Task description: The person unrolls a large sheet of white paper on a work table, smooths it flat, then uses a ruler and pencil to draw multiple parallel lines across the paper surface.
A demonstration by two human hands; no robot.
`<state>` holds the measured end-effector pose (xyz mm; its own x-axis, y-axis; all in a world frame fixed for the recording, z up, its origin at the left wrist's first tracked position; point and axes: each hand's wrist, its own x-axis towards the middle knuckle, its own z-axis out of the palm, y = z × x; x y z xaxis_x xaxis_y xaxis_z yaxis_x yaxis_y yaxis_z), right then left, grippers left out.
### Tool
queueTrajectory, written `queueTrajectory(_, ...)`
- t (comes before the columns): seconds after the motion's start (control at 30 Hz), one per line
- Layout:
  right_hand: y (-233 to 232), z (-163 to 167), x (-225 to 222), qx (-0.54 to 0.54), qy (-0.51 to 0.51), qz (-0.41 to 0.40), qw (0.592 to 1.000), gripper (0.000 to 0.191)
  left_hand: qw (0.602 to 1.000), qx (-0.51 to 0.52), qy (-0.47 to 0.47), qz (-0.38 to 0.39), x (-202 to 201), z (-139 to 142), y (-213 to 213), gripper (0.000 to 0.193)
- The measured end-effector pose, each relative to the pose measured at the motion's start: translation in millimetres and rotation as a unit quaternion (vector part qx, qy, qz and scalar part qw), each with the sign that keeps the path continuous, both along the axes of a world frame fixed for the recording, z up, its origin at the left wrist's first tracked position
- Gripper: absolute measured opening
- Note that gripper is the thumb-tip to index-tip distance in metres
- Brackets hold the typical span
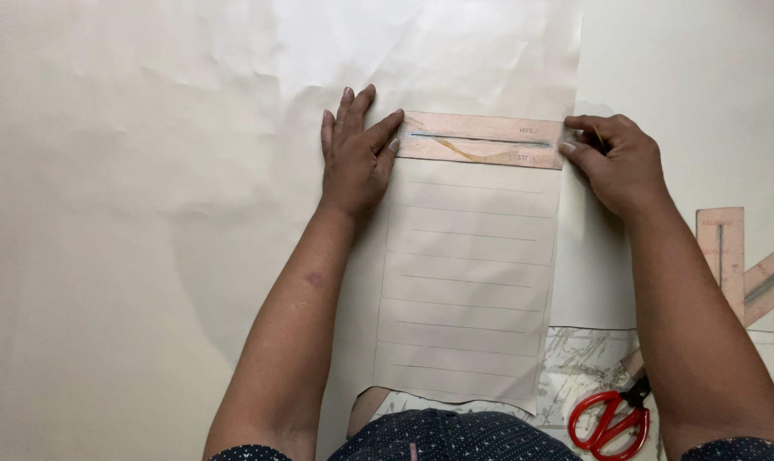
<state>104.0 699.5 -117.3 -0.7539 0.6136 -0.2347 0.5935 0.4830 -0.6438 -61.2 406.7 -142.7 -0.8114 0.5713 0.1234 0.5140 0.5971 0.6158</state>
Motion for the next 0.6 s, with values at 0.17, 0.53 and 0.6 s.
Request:
queueTrajectory(0.17,-2,1,0,-0.001,0.039,0.018,0.999,0.032,1.000,0.003,-0.003,0.001,-2,-3,-1,0.039)
queueTrajectory(0.53,-5,4,-1,-0.002,0.007,-0.002,1.000,0.031,1.000,-0.012,-0.026,0.005,-3,4,1,0.041)
queueTrajectory(0.6,-4,3,-1,0.000,0.014,0.003,1.000,0.031,1.000,-0.013,-0.027,0.005,-3,8,1,0.041)
